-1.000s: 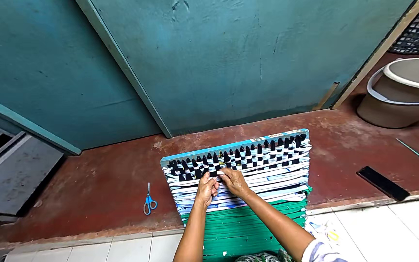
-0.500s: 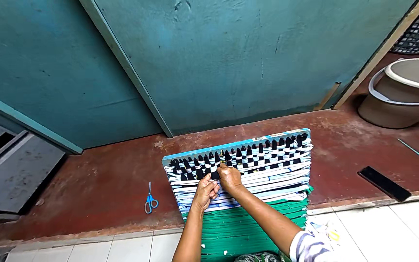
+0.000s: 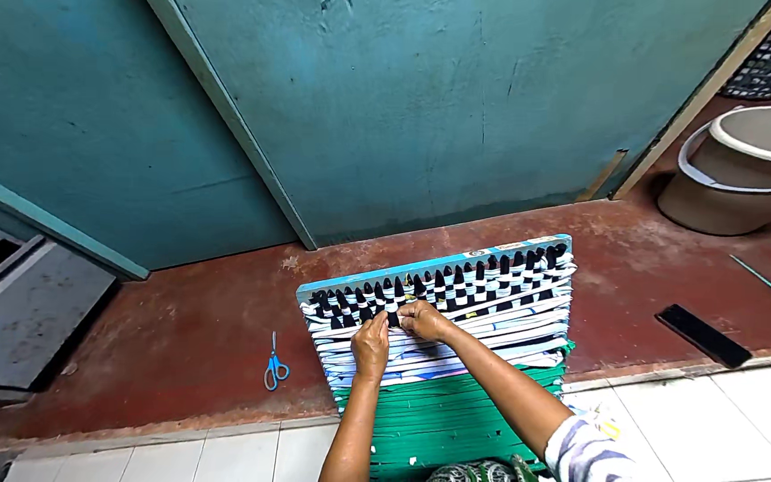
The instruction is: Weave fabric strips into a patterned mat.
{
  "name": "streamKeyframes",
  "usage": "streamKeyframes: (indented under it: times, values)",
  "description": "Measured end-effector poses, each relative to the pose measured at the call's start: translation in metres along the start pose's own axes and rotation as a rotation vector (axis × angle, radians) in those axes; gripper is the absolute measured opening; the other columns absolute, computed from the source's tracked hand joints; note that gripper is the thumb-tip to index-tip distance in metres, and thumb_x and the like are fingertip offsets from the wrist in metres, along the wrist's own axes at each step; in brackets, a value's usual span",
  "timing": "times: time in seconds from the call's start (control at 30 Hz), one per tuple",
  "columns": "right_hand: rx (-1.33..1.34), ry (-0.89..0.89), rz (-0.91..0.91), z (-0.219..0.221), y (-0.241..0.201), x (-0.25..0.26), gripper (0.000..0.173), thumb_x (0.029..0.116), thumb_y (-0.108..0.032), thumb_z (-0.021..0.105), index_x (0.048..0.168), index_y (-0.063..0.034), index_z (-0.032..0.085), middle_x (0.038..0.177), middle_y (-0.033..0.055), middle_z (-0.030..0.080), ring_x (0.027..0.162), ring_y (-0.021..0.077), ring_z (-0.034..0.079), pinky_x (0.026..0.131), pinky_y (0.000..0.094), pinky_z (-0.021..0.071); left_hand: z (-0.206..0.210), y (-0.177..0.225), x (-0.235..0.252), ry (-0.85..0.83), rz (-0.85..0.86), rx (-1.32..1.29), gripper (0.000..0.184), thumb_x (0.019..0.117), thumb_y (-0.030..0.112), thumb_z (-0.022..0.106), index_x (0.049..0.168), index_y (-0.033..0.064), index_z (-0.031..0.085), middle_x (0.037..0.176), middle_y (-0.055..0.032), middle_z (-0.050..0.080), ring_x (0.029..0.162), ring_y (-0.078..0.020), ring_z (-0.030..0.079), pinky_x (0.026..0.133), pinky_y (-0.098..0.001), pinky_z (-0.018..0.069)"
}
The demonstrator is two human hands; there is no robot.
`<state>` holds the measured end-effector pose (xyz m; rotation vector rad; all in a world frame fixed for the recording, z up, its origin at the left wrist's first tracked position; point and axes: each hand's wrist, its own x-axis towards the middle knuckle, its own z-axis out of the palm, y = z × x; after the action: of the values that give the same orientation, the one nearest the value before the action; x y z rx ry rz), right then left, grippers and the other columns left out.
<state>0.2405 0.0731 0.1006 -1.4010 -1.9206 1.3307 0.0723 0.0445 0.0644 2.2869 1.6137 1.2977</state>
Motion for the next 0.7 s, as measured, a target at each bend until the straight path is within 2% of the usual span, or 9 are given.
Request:
streamKeyframes:
  times: [0.03,0.13,0.2,0.27,0.33,0.43,0.6,0.7]
  values:
    - [0.000,0.003,0.001,0.000,0.000,0.000,0.022,0.1023,-0.006,0.051,0.098,0.0065,0.069,0.087,0.0160,0.064,0.082,0.0229,0.059,0.082,0.0436,0.0474,-0.003,0.002,0.003,-0.050,-0.030,0.007,0.021,0.0910,-0.001,0.064,0.106,-0.0035,0.078,0.086,-0.0217,0.075,0.075,-0.0379,0.075,0.071,-0.0536,0.0593]
    - [-0.020,0.003,0.006,0.000,-0.001,0.001,0.023,0.1031,-0.006,0.051,0.101,0.0068,0.070,0.093,0.0187,0.066,0.088,0.0266,0.061,0.087,0.0472,0.0474,-0.022,0.010,0.018,-0.342,-0.237,-0.050,0.027,0.1002,0.006,0.058,0.121,-0.0021,0.073,0.108,-0.0222,0.076,0.097,-0.0401,0.074,0.092,-0.0582,0.0536]
    - [-0.038,-0.003,-0.002,0.001,0.000,0.003,0.024,0.1032,-0.006,0.050,0.102,0.0070,0.070,0.095,0.0202,0.067,0.091,0.0288,0.062,0.089,0.0492,0.0473,-0.026,0.008,0.025,-0.470,-0.349,-0.121,0.031,0.1029,0.008,0.054,0.127,-0.0023,0.070,0.105,-0.0200,0.076,0.091,-0.0332,0.073,0.090,-0.0516,0.0543]
    - [-0.043,-0.013,-0.008,0.000,0.000,0.003,0.024,0.1035,-0.006,0.050,0.103,0.0072,0.069,0.097,0.0209,0.067,0.092,0.0297,0.062,0.090,0.0500,0.0469,-0.025,0.003,0.030,-0.511,-0.405,-0.247,0.028,0.1022,0.005,0.053,0.122,-0.0047,0.071,0.090,-0.0150,0.073,0.074,-0.0199,0.067,0.079,-0.0384,0.0554]
    - [-0.046,-0.011,-0.005,0.000,-0.001,0.002,0.024,0.1036,-0.006,0.050,0.103,0.0070,0.070,0.098,0.0212,0.067,0.094,0.0300,0.063,0.091,0.0503,0.0468,-0.025,-0.003,0.033,-0.505,-0.414,-0.373,0.020,0.0997,0.001,0.055,0.108,-0.0054,0.073,0.080,-0.0087,0.069,0.064,-0.0087,0.062,0.069,-0.0271,0.0541]
    - [-0.084,0.023,0.006,0.002,-0.003,0.000,0.024,0.1031,-0.006,0.050,0.104,0.0068,0.070,0.104,0.0229,0.069,0.102,0.0343,0.064,0.096,0.0541,0.0458,-0.019,-0.003,0.030,-0.426,-0.400,-0.431,0.014,0.0959,-0.002,0.057,0.096,-0.0068,0.070,0.071,-0.0057,0.065,0.058,-0.0054,0.058,0.063,-0.0232,0.0524]
    - [-0.168,0.069,0.010,0.004,-0.008,-0.002,0.026,0.1042,-0.010,0.049,0.104,0.0056,0.070,0.102,0.0232,0.069,0.103,0.0367,0.065,0.095,0.0558,0.0463,-0.009,-0.001,0.020,-0.287,-0.347,-0.362,0.013,0.0930,0.000,0.057,0.091,-0.0056,0.069,0.063,-0.0026,0.056,0.055,-0.0071,0.052,0.058,-0.0256,0.0474]
    - [-0.288,0.122,-0.004,0.006,-0.018,-0.015,0.028,0.1049,-0.014,0.050,0.112,0.0029,0.072,0.106,0.0233,0.072,0.107,0.0391,0.067,0.096,0.0574,0.0479,-0.013,0.004,0.012,-0.181,-0.331,-0.309,0.013,0.0923,0.000,0.058,0.092,-0.0076,0.069,0.062,-0.0037,0.054,0.054,-0.0084,0.049,0.056,-0.0270,0.0439]
